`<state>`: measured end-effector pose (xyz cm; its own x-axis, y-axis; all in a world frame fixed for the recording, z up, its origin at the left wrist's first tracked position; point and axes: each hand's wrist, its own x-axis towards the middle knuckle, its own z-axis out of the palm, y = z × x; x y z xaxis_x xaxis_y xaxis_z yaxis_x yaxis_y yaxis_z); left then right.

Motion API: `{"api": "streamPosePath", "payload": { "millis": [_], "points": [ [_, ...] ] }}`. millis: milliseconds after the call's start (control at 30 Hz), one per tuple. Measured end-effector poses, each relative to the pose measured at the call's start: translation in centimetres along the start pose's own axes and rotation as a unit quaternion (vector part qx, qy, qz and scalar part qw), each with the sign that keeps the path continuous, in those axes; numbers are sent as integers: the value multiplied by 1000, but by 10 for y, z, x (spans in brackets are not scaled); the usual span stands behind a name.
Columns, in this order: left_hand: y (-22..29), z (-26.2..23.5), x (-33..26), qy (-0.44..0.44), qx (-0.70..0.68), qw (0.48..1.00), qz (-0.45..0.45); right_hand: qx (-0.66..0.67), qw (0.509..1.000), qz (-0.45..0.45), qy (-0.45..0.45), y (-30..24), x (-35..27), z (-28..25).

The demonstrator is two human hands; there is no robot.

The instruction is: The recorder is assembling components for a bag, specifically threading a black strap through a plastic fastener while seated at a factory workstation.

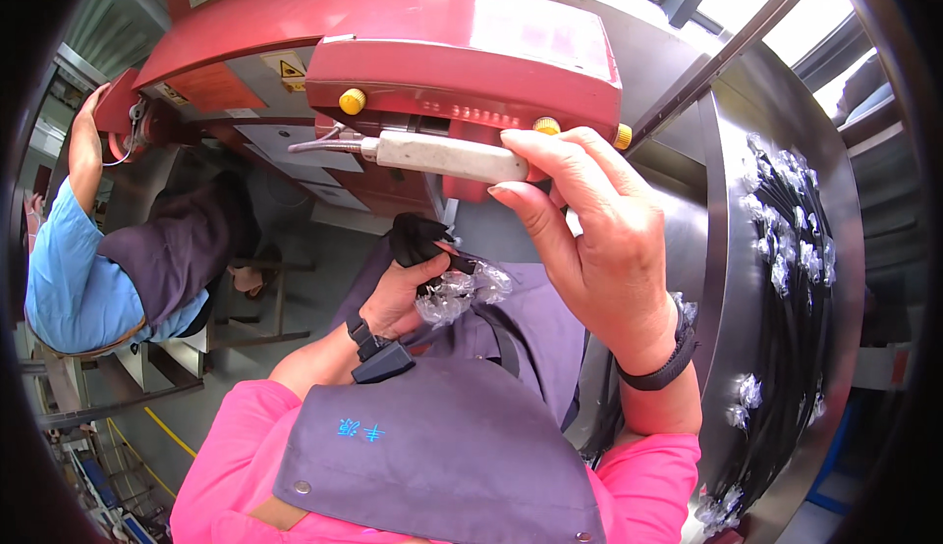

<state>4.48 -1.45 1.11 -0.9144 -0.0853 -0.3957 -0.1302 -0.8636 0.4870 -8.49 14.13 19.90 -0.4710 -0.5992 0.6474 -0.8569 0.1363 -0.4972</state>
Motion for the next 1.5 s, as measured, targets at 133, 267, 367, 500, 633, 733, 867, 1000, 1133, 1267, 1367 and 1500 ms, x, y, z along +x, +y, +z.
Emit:
{"api": "streamPosePath", "payload": {
  "millis": [133,267,367,500,633,733,867,1000,1133,1267,1367,1500],
  "points": [
    [-1,-1,1,4,4,1000,2,-17,1000,-18,4,2,-2,1],
    [-3,0,2,-1,9,1000,5,-22,999,-25,9,-1,-8,3],
    [-4,1,3,-8,7,1000,5,-27,999,-30,-4,-4,-14,3],
    [-2,2,3,-13,9,1000,16,41,999,23,28,0,-30,13],
    [-3,-1,5,-18,18,1000,12,85,984,153,31,23,-80,46],
    [-3,2,7,-23,50,998,21,40,986,151,-60,33,-98,71],
    [-4,3,10,-35,60,998,8,117,949,235,-174,42,-113,80],
    [-6,2,12,-47,47,998,9,76,958,215,-172,43,-110,77],
    [-8,2,15,-40,42,998,18,33,973,186,-135,43,-112,76],
    [-10,4,17,-37,44,998,23,17,977,182,-108,47,-114,77],
    [-8,11,18,-20,32,999,2,12,976,194,-95,53,-113,77],
    [-15,11,26,-12,-11,1000,11,25,975,206,-74,56,-106,79]
  ]
}}
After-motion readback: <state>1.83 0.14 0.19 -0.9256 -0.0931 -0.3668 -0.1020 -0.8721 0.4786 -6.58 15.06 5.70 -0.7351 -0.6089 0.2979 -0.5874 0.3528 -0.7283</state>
